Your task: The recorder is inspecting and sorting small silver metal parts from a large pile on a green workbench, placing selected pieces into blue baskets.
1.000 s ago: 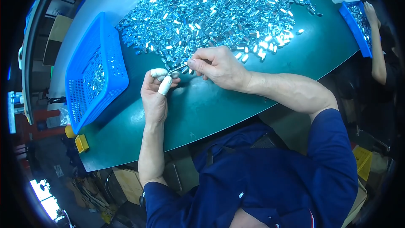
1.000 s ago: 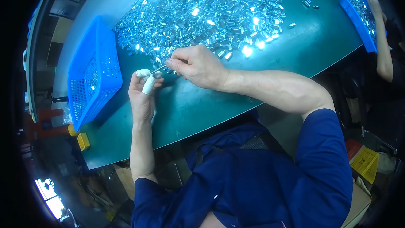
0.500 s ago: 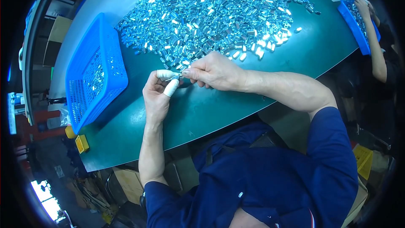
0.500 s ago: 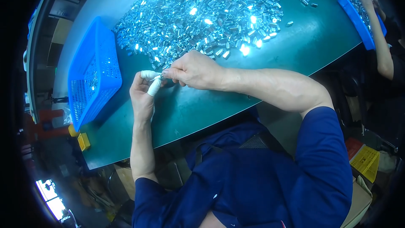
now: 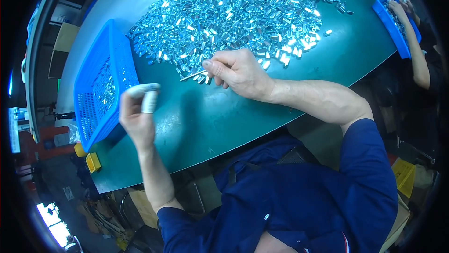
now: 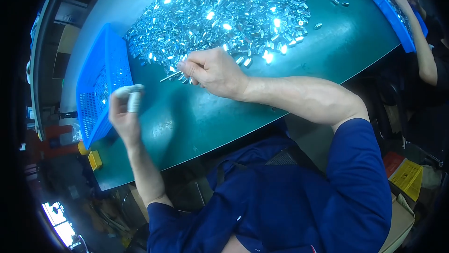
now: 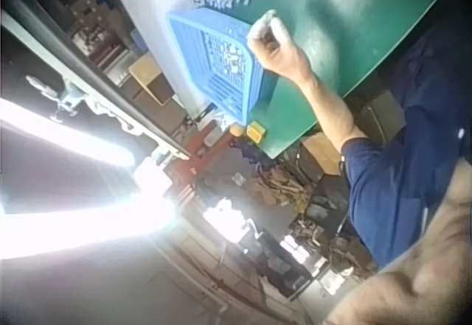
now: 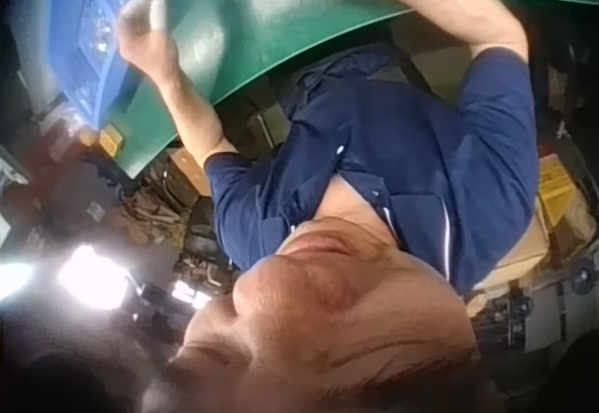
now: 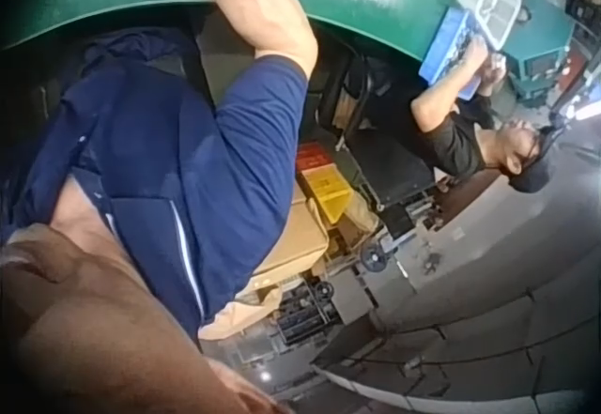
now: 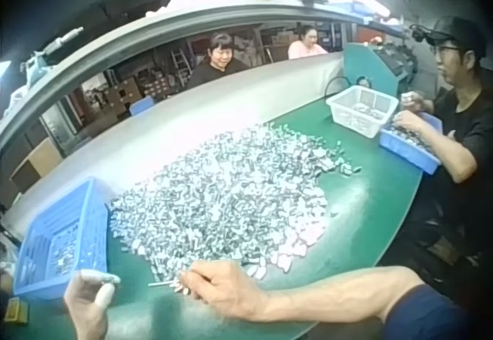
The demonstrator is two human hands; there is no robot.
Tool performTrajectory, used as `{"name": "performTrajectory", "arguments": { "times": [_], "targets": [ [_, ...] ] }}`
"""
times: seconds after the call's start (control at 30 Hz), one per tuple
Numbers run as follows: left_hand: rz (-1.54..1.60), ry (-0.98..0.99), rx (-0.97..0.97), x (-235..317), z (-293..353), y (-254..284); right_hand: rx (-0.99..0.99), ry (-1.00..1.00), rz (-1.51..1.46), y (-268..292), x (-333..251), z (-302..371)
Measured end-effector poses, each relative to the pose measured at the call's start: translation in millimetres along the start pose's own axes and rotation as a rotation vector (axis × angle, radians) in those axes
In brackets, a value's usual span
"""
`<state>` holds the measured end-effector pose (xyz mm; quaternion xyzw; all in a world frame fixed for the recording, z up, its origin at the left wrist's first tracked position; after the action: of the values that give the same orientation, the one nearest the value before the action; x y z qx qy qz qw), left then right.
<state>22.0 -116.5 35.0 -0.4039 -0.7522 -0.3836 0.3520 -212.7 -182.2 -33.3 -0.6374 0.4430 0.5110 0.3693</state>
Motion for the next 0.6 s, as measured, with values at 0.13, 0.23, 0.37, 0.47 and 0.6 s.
{"name": "performTrajectory", "arguments": {
  "times": [0.13, 0.23, 0.37, 0.47, 0.6],
  "targets": [
    [-0.57, -0.308, 0.374, 48, -34, 72, 0.019, -0.006, -0.031, 6, -2, 1],
    [-0.762, -0.407, 0.327, 63, -34, 53, -0.004, -0.028, -0.02, 3, -1, 2],
    [-0.712, -0.368, -0.185, 11, -6, -36, -0.009, -0.028, -0.039, -1, 2, 1],
    [-0.781, -0.342, -0.292, -20, 11, -71, -0.008, -0.037, -0.042, -1, 3, -1],
    [-0.764, -0.335, -0.263, -29, 11, -70, -0.003, -0.051, -0.024, 1, 6, 0]
  ]
}}
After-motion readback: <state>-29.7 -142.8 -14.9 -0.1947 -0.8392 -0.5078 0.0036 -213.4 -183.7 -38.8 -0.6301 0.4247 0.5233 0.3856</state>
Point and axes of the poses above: each hand's wrist, its own z-axis away from the middle knuckle, its own y-axis out of the back of the hand, x = y × z, the point moved 10 cm from there along -z, towards the middle knuckle, and after that the axes turned 8 degrees about x, right-handed, at the moved point
